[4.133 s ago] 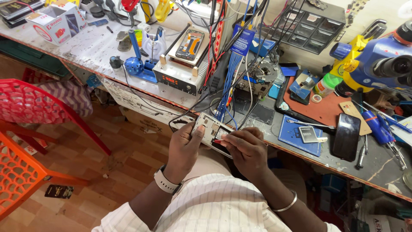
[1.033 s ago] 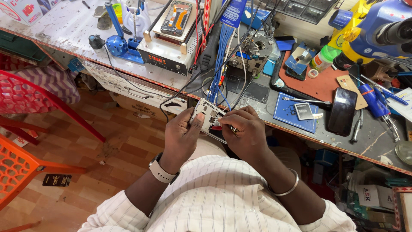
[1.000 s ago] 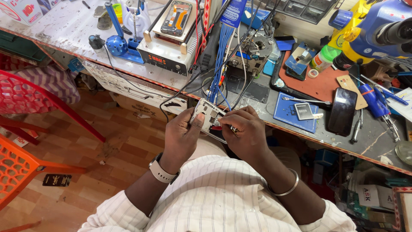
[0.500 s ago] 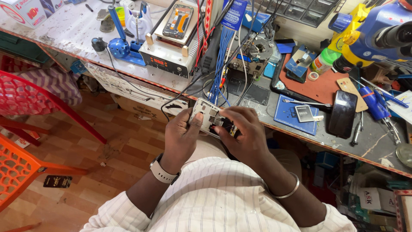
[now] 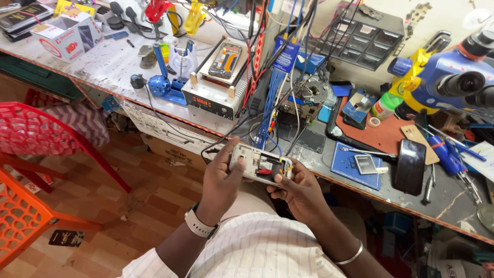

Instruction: The person holds a disassembled white smartphone and uses red and black test leads to probe internal components. They connect a purple cable to the phone, then place the device on the bench and continue probing the battery connector and internal circuitry with the test leads.

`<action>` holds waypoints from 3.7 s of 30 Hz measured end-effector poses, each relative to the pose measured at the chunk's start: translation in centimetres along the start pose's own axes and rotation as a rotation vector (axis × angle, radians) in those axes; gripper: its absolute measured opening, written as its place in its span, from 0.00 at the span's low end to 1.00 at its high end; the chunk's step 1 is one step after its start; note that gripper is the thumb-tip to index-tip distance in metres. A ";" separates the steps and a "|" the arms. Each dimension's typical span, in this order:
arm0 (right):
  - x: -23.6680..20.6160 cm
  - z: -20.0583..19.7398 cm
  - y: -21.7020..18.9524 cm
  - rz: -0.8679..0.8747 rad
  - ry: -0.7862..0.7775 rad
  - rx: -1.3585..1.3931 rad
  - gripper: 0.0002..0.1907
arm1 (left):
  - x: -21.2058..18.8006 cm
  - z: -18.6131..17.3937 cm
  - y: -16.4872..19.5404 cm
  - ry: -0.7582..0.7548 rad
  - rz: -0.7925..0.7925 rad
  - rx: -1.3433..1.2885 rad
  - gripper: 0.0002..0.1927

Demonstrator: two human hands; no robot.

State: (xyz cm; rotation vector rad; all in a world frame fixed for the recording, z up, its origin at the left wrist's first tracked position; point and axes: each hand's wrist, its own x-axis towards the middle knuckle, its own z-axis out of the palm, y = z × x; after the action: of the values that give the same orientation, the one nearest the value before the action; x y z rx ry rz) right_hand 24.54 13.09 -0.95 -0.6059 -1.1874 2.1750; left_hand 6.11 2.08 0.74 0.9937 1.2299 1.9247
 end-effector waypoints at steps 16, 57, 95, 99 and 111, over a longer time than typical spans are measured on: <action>-0.4 -0.2 -1.1 0.043 -0.089 0.299 0.33 | 0.7 -1.5 -0.4 -0.352 0.110 -0.057 0.29; 0.3 0.0 -0.4 0.091 -0.060 0.163 0.39 | 0.6 -1.5 1.6 -0.325 0.253 0.357 0.29; 0.3 0.0 -0.6 0.118 -0.073 0.163 0.46 | 0.2 -1.2 1.3 -0.332 0.485 0.504 0.26; 0.3 -0.2 -0.5 0.124 -0.071 0.155 0.45 | -0.1 -1.0 1.0 -0.316 0.507 0.497 0.26; 0.0 0.2 -0.5 0.113 -0.043 0.123 0.43 | 0.2 -1.5 0.7 -0.333 0.467 0.439 0.24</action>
State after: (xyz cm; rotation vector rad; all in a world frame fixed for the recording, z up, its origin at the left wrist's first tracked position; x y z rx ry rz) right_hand 24.52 13.18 -0.44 -0.5893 -1.0539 2.3477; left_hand 4.67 1.33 0.98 1.8876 1.3284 1.7344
